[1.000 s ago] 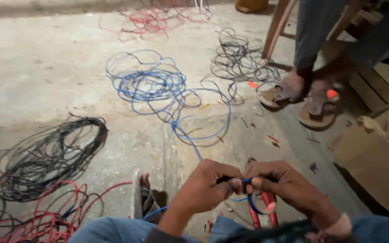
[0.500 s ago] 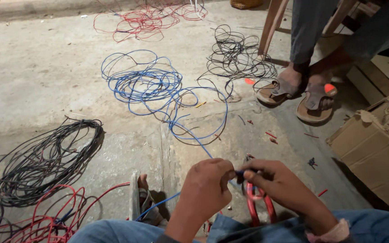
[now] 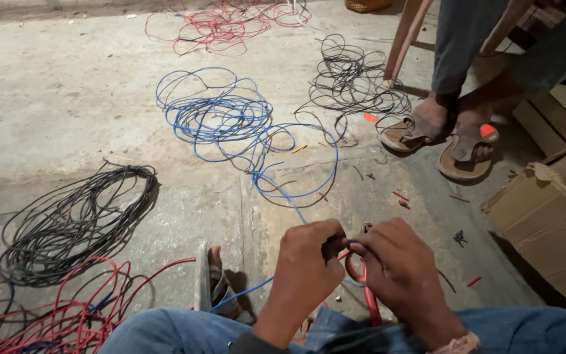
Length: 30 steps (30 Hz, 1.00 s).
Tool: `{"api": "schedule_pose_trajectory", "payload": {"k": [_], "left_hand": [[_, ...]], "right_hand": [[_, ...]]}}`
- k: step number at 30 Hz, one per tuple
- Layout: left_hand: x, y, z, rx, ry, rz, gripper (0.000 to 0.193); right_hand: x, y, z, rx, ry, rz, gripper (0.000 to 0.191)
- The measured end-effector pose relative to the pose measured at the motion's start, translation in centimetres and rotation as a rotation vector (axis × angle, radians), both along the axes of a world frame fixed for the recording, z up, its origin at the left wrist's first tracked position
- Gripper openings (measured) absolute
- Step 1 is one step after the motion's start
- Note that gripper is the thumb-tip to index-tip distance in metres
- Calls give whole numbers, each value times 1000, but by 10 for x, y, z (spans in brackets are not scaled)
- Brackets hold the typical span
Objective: The person sits on the floor and uses pliers to strip and twist the ends of blue electrical wires, then wraps the connections with blue electrical tape. Piles of red, black, and blue wires are scattered on the floor nearby.
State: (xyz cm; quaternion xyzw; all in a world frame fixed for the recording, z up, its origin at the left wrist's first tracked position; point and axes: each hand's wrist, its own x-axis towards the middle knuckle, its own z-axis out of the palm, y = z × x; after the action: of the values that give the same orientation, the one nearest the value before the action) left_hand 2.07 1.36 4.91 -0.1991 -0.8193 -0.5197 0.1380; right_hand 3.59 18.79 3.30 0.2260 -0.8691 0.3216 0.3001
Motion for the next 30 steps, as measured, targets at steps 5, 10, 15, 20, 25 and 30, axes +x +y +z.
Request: {"api": "schedule_pose_trajectory", "payload": {"k": [5, 10, 15, 20, 25, 30], "left_hand": [[-2, 0, -3, 0, 98, 8, 16], [-7, -4, -3, 140, 45, 18, 15], [-11, -11, -5, 282, -132, 57, 8], [-12, -11, -10, 376, -135, -6, 18], [-11, -7, -8, 254, -123, 53, 34], [-5, -4, 8, 41, -16, 160, 37]], "right_hand": [[-10, 0, -5, -110, -266, -51, 13], [-9, 4, 7, -239, -276, 15, 17], [4, -3, 20, -200, -203, -412, 35], [4, -6, 31, -174, -680, -498, 42], [1, -10, 25, -501, -646, -204, 32], [3, -8, 16, -592, -418, -98, 19]]}}
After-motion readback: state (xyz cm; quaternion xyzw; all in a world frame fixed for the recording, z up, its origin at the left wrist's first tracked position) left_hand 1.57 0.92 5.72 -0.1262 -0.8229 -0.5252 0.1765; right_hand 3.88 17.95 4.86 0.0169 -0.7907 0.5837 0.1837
